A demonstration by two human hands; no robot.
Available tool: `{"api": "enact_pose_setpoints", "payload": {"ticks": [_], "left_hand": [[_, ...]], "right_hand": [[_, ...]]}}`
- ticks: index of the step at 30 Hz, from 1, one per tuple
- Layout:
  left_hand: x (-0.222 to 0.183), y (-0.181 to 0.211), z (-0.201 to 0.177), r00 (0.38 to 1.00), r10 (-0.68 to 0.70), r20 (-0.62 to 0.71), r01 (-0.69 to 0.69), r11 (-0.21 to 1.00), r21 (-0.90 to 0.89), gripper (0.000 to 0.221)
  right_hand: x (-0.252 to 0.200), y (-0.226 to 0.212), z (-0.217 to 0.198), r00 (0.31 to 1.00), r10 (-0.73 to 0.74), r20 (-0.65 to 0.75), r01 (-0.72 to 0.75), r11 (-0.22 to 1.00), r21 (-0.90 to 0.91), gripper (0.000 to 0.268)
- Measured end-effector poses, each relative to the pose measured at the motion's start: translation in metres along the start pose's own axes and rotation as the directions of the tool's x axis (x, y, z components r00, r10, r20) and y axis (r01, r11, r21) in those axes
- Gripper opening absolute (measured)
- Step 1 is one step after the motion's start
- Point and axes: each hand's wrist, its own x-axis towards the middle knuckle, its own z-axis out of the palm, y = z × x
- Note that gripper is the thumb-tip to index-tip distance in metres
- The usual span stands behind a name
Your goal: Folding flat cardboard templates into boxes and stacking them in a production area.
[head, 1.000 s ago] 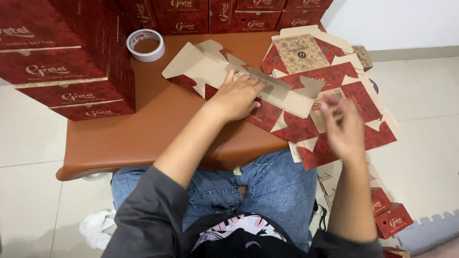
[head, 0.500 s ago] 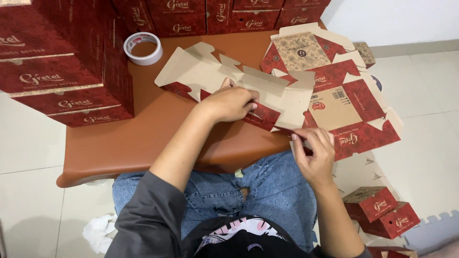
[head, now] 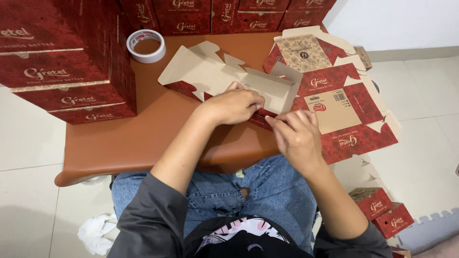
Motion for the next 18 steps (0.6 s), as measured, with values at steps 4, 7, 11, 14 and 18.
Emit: {"api": "enact_pose_setpoints", "payload": {"ticks": [4, 7, 11, 14, 18], "left_hand": [[-0.016, 0.017, -0.01, 0.999, 0.035, -0.009, -0.035, 0.998, 0.043, 0.037], [-0.029, 0.025, 0.0, 0.982, 0.158, -0.101, -0.141, 0.977, 0.158, 0.03], [-0.041, 0.019, 0.018, 0.944, 0.26, -0.205, -0.192, 0.934, 0.302, 0.016], [-0.066, 0.023, 0.016, 0.927, 0.284, -0.246, -0.199, 0.926, 0.322, 0.014], [-0.107, 0.021, 0.008, 0.933, 0.219, -0.284, -0.117, 0.935, 0.335, 0.025]], "right_hand": [[0.001, 0.023, 0.001, 1.0, 0.009, 0.023, -0.011, 0.996, 0.09, 0.01], [0.007, 0.054, -0.005, 0.989, 0.07, 0.134, -0.092, 0.983, 0.161, 0.035], [0.02, 0.082, -0.014, 0.974, 0.028, 0.226, -0.008, 0.996, -0.088, 0.039], [0.021, 0.079, -0.032, 0.943, 0.069, 0.326, -0.062, 0.998, -0.032, 0.029], [-0.001, 0.078, -0.034, 0.862, -0.002, 0.508, -0.157, 0.95, 0.27, 0.039]]}}
